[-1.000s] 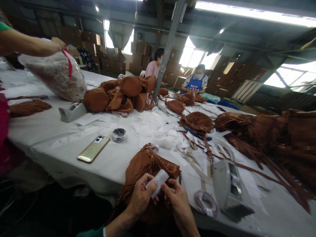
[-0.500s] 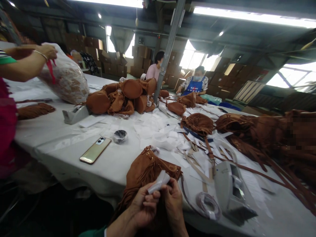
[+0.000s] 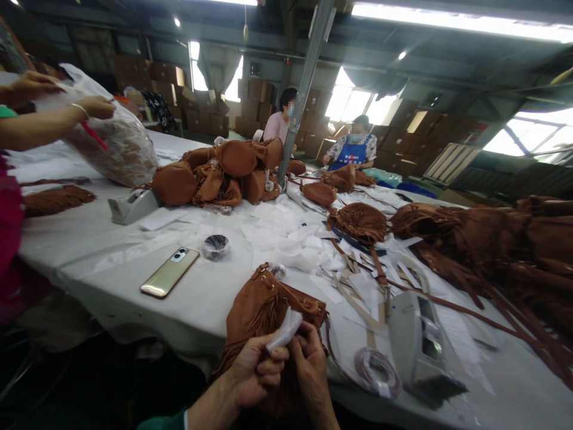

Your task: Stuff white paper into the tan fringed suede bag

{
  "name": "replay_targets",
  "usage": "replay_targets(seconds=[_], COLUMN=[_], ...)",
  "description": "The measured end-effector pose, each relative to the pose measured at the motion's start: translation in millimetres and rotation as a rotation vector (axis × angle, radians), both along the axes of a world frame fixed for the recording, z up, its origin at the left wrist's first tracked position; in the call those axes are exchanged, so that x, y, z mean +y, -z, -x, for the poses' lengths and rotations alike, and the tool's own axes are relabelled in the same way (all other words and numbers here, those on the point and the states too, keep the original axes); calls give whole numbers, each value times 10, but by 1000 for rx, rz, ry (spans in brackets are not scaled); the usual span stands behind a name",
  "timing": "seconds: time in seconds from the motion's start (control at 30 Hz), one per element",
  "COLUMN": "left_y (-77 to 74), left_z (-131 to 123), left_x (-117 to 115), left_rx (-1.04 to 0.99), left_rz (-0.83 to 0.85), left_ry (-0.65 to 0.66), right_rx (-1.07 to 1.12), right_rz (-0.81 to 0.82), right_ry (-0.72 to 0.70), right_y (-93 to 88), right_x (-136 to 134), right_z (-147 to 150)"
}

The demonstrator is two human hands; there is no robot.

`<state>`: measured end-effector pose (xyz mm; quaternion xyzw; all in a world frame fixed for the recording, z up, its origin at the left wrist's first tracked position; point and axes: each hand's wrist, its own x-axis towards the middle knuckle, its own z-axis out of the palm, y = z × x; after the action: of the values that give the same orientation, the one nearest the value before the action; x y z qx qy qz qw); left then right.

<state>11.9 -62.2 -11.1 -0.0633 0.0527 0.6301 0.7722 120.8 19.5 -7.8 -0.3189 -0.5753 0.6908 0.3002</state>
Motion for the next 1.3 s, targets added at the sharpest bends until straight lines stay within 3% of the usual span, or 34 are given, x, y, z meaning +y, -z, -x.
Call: replay_targets(seconds=[0.37,0.5,0.6,0.73,0.8,0.87,1.0,1.07,1.17,1.3], left_y=[322,373,364,314,269,189,-114,-279,-408,-360], left_z=[14,-57,-101,-92,-36,67,356,477,580,574], left_x=[-21,-35,-34,-31,-35,-38,26,129,352,587], left_rx=[213,322,381,540,750,1084,1813,1986,2108,2167], left_rz=[3,44,76,62,58,88,165,113,-85,-277], left_ry=[40,9,12,119,189,133,-399,-536,-474,-296], right_rx=[-138,-257,-449,-884,-1065,-1162,-1256,-1273,-1228,-1097], right_rz=[-159,-294,-465,-470,-384,-303,-311,-361,-454,-599], right_ry=[75,56,214,534,547,519,513,526,543,667], right_y=[192,74,-68,-120,-97,-75,-75,-84,-90,-171], right_x=[-52,-58,42,267,369,458,627,706,793,877], right_z=[45,-48,-357,-1051,-1355,-1535,-1524,-1438,-1335,-1271])
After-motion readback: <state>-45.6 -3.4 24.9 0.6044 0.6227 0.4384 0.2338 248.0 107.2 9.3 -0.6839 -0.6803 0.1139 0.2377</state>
